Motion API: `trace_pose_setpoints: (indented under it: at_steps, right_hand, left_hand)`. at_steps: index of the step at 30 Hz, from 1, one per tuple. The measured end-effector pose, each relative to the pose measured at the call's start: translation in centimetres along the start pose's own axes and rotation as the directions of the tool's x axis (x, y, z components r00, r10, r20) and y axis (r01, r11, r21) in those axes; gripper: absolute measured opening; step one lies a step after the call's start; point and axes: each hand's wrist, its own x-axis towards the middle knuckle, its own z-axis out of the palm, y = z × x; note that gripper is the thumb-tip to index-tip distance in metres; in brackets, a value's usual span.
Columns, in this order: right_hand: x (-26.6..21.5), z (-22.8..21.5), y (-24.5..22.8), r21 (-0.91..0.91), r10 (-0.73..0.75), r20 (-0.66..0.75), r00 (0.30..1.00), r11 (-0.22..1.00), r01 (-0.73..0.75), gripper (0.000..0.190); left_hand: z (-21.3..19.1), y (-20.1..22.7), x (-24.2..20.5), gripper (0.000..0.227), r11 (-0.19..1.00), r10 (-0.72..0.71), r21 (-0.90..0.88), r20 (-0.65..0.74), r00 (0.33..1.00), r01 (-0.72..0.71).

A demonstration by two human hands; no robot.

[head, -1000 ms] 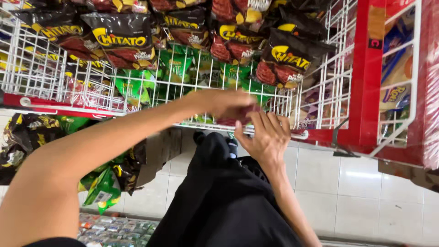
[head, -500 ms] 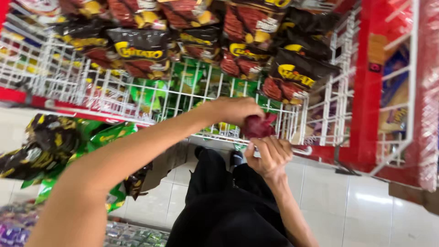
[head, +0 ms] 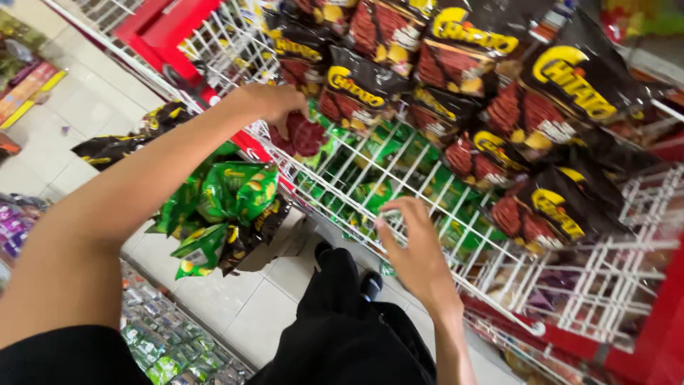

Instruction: The person straightens bags of snacks and uses a cloth to wipe down a metal shelving rack in a supermarket aisle.

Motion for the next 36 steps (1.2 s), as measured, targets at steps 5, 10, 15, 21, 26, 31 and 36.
trace_pose_setpoints:
  at_steps: [5,10,15,21,26,31,36]
  right_hand:
    - [1.3,3.7,0.5,-0.432,-0.197,0.135,0.971,0.870,0.236,0.038]
    - [0.1,5.3,2.0,-0.688,-0.336,-0.084,0.938,0.700,0.189,0.010]
    - [0.4,6.2,3.2,-0.769,-0.423,-0.179,0.888,0.623,0.142,0.012]
    - [1.1,7.0,3.4,-0.760,-0.421,-0.306,0.854,0.649,0.047,0.020]
    - [0.1,7.0,3.3,-0.735,-0.393,-0.363,0.845,0.678,0.000,0.020]
    - [0.6,7.4,2.4,-0.631,-0.344,-0.506,0.791,0.772,-0.068,0.017]
    - [1.3,8.3,2.3,-0.633,-0.327,-0.616,0.717,0.746,-0.204,0.014]
  left_hand:
    - [1.8,-3.9,-1.7,0.006,0.862,-0.243,0.368,-0.305,0.921,0.350]
    - [5.1,2.5,0.8,0.016,0.881,-0.441,0.123,-0.134,0.887,0.457]
    - [4.4,9.7,4.1,0.016,0.947,-0.319,-0.038,0.003,0.948,0.319]
    - [1.3,24.0,8.8,0.019,0.899,0.391,-0.196,-0.047,0.919,-0.392]
    - [-3.2,29.6,11.0,0.041,0.640,0.689,-0.467,-0.001,0.724,-0.610]
    - [-2.0,29.1,10.4,0.036,0.506,0.771,-0.302,-0.262,0.581,-0.808]
    - [-1.5,24.3,9.3,0.062,0.696,0.668,-0.209,-0.165,0.726,-0.687]
